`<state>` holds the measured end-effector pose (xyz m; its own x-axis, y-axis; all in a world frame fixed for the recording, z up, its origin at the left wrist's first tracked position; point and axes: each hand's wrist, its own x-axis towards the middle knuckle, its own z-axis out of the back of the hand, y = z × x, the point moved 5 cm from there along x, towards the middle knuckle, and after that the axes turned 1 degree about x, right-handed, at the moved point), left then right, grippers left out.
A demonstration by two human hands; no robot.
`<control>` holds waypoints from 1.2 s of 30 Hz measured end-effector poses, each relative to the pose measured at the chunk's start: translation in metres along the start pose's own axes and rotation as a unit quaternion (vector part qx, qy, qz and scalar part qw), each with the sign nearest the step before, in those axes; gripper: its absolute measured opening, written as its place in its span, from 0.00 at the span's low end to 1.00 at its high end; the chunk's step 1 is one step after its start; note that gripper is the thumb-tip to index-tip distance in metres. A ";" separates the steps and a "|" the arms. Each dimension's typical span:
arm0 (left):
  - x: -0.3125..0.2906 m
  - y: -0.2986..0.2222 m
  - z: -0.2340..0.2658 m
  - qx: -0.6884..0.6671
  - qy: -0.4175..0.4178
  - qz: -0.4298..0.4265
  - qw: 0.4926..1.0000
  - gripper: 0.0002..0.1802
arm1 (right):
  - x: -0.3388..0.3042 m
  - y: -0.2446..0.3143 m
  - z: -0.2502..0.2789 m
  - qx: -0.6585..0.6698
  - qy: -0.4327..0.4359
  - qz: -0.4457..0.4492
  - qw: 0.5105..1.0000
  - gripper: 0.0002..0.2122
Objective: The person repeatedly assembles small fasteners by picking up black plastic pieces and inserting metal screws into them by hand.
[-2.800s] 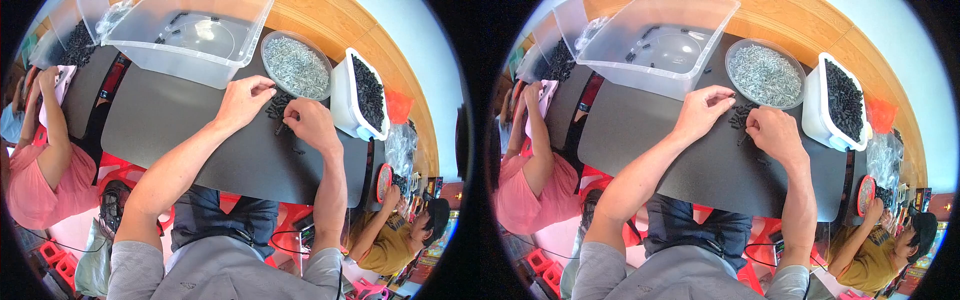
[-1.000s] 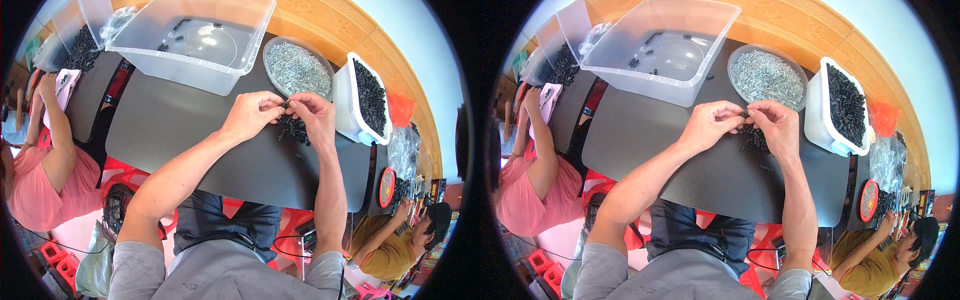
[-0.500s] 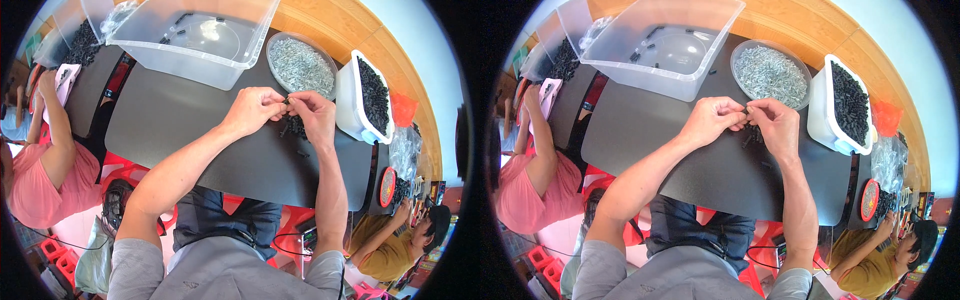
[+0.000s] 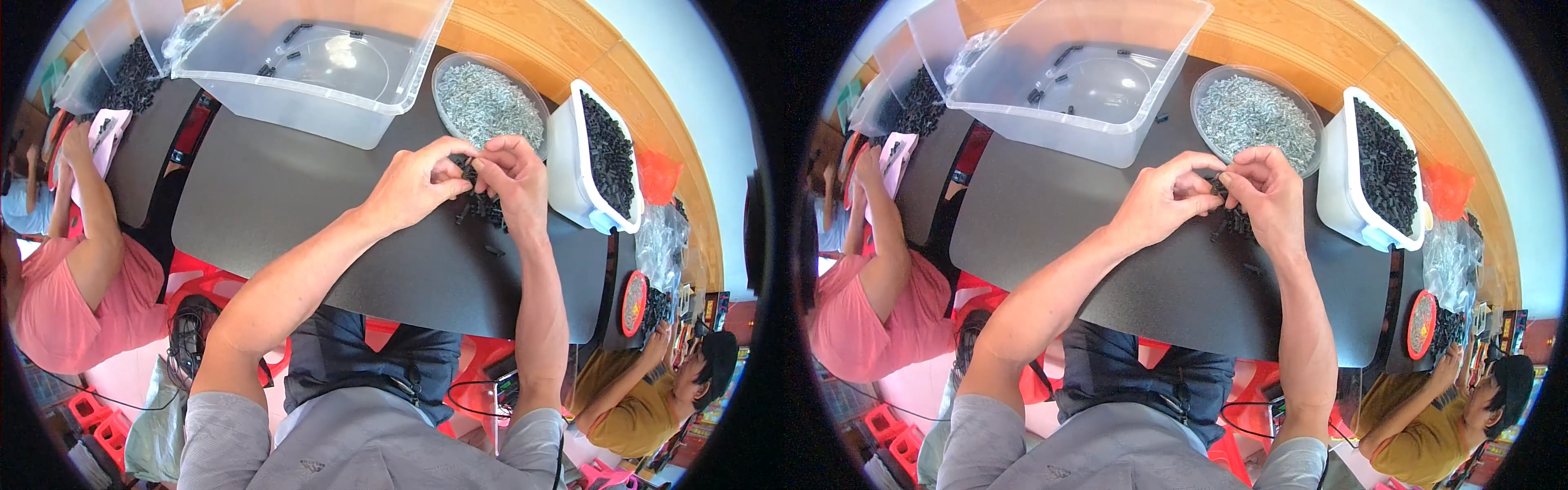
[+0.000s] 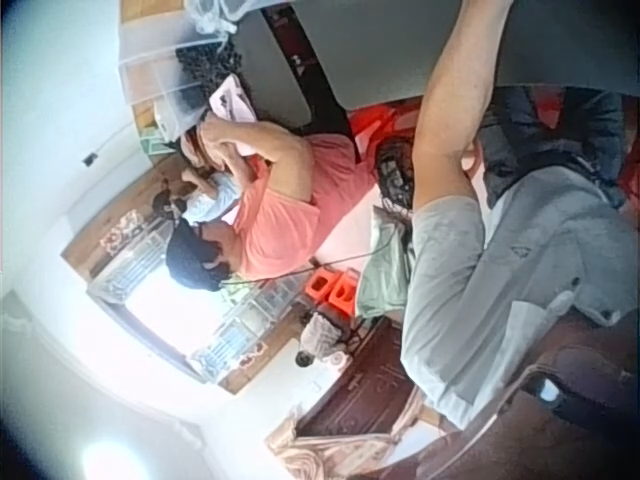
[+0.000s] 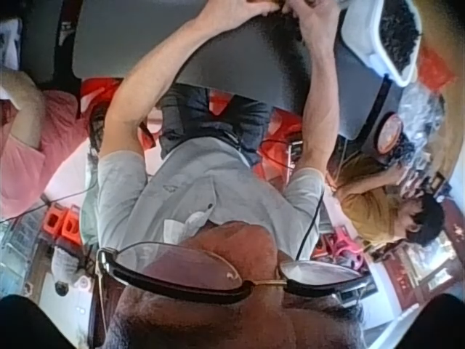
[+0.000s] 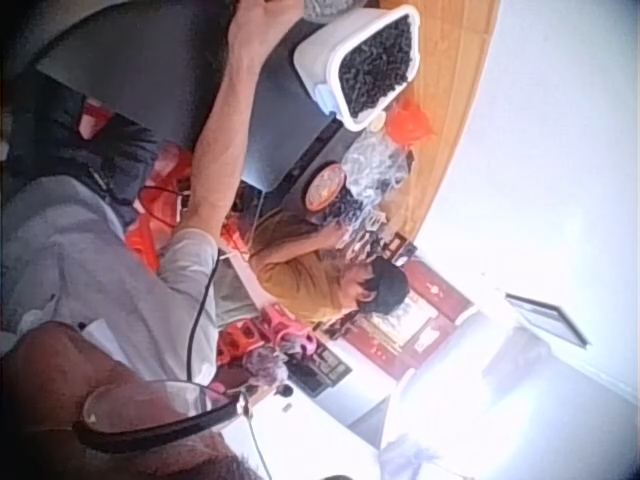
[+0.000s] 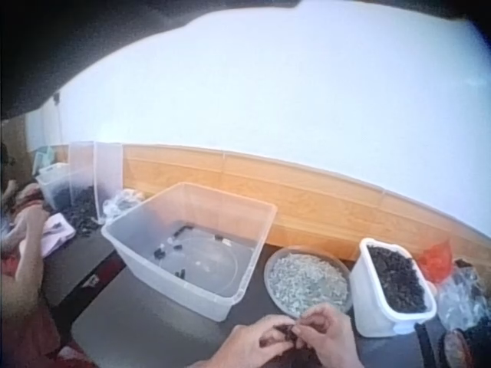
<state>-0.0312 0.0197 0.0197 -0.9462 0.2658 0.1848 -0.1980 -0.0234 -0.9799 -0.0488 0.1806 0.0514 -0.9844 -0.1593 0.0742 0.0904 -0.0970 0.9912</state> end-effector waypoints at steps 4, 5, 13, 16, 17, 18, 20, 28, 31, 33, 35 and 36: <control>-0.003 -0.004 0.000 0.019 -0.002 -0.050 0.999 0.22 | 0.001 -0.007 -0.001 0.021 0.052 -0.031 0.998 0.11; -0.004 -0.004 0.003 0.016 -0.011 -0.045 0.999 0.22 | 0.002 -0.009 -0.002 0.041 0.064 -0.048 0.996 0.10; -0.002 -0.010 0.006 0.102 -0.049 -0.110 0.987 0.22 | -0.002 -0.014 0.000 0.055 0.123 -0.126 0.983 0.06; -0.003 -0.009 0.007 0.111 -0.060 -0.124 0.984 0.23 | -0.002 -0.012 -0.003 0.061 0.123 -0.125 0.983 0.06; -0.003 -0.010 0.008 0.117 -0.063 -0.135 0.982 0.23 | -0.002 -0.015 -0.004 0.073 0.124 -0.128 0.981 0.07; -0.003 -0.011 0.007 0.117 -0.062 -0.135 0.982 0.23 | -0.002 -0.017 -0.003 0.083 0.123 -0.130 0.980 0.07; -0.002 -0.014 0.007 0.122 -0.079 -0.154 0.977 0.24 | -0.002 -0.018 -0.004 0.094 0.111 -0.126 0.981 0.07; -0.001 -0.014 0.008 0.138 -0.081 -0.152 0.975 0.23 | -0.002 -0.019 -0.005 0.092 0.107 -0.117 0.983 0.08; -0.002 -0.012 0.009 0.138 -0.081 -0.145 0.976 0.23 | -0.003 -0.016 -0.007 0.091 0.120 -0.133 0.980 0.08; -0.003 -0.013 0.010 0.138 -0.085 -0.150 0.975 0.23 | -0.005 -0.012 -0.009 0.067 0.129 -0.141 0.979 0.08; -0.005 -0.015 0.010 0.150 -0.093 -0.162 0.971 0.23 | -0.004 -0.015 -0.009 0.072 0.136 -0.137 0.979 0.08; -0.004 -0.015 0.010 0.149 -0.092 -0.163 0.971 0.23 | -0.004 -0.015 -0.009 0.076 0.140 -0.133 0.978 0.08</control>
<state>-0.0268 0.0097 0.0341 -0.8453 0.1301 0.5182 -0.5337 -0.2528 -0.8070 -0.0448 0.1736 0.0356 -0.8880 -0.4140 -0.2002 -0.2073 -0.0283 0.9779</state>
